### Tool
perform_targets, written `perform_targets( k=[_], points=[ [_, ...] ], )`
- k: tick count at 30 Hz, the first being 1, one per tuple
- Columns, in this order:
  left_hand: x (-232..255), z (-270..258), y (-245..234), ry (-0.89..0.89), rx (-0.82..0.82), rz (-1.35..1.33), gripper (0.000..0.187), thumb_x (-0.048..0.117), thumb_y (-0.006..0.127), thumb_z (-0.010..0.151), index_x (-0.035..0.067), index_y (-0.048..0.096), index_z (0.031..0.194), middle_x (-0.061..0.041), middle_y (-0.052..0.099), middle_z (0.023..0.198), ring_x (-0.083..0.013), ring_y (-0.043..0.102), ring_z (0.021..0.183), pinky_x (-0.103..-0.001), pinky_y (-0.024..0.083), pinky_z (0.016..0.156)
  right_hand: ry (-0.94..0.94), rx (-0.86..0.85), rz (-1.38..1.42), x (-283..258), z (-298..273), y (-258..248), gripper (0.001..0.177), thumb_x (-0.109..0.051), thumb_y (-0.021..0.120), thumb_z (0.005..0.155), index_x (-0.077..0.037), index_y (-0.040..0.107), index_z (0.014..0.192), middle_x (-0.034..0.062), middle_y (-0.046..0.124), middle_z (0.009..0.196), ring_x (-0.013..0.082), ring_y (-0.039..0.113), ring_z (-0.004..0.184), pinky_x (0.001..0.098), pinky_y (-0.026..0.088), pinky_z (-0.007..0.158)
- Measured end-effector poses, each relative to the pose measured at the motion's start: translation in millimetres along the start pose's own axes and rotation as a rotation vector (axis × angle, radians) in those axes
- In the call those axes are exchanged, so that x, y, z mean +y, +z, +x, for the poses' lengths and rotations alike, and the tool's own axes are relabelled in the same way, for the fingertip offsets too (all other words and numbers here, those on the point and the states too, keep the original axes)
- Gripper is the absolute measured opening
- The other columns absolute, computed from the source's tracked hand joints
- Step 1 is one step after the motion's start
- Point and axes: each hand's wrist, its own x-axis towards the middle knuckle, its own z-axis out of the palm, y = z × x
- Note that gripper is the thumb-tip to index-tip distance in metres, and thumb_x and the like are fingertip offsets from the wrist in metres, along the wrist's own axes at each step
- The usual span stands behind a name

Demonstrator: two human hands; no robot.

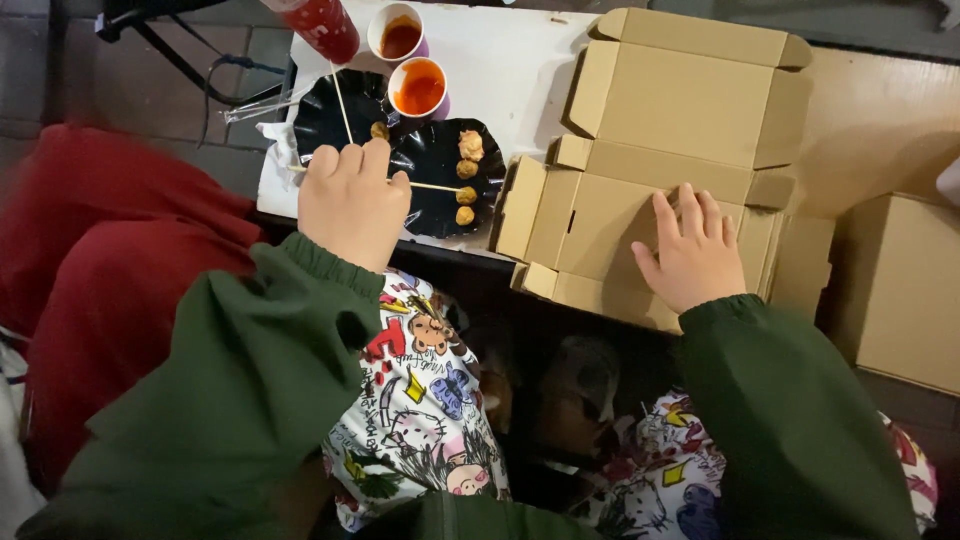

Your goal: Folding and assembling a cardboard pastry box.

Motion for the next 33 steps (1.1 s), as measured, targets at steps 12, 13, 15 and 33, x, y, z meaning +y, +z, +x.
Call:
perform_targets(
  k=[12,13,15,33],
  points=[
    [5,8,2,-0.03,-0.017,-0.02,0.031,-0.001,0.074,0.076,0.01,0.049,0.063,-0.001,0.04,0.076,-0.0187,0.033,0.062,-0.033,0.021,0.066,-0.008,-0.012,0.004,0,0,-1,0.069,-0.048,0.04,0.096,-0.013,0.026,0.153,0.0194,0.026,0.152,0.0378,0.019,0.145,0.0585,0.027,0.113],
    [5,9,1,-0.016,-0.015,-0.032,0.029,-0.003,0.073,0.075,0.009,0.049,0.064,-0.004,0.04,0.076,-0.0204,0.033,0.062,-0.034,0.021,0.065,-0.007,-0.01,-0.01,0,0,-1,0.069,-0.048,0.041,0.096,-0.012,0.026,0.153,0.0193,0.026,0.152,0.0377,0.02,0.145,0.0582,0.028,0.113],
    [6,11,6,-0.006,-0.006,-0.04,0.029,-0.004,0.073,0.074,0.01,0.05,0.064,-0.004,0.041,0.076,-0.0208,0.035,0.062,-0.034,0.022,0.065,-0.005,-0.011,-0.001,0,0,-1,0.069,-0.048,0.041,0.096,-0.012,0.027,0.153,0.0194,0.026,0.152,0.0377,0.019,0.146,0.0583,0.027,0.114],
    [-6,20,-20,-0.006,-0.023,-0.016,0.028,-0.001,0.073,0.071,0.009,0.049,0.058,-0.003,0.041,0.073,-0.0225,0.039,0.058,-0.035,0.025,0.066,-0.001,-0.045,0.021,-1,1,-2,0.067,-0.048,0.038,0.098,-0.012,0.025,0.153,0.0195,0.022,0.154,0.0375,0.016,0.146,0.0586,0.024,0.114]
  ],
)
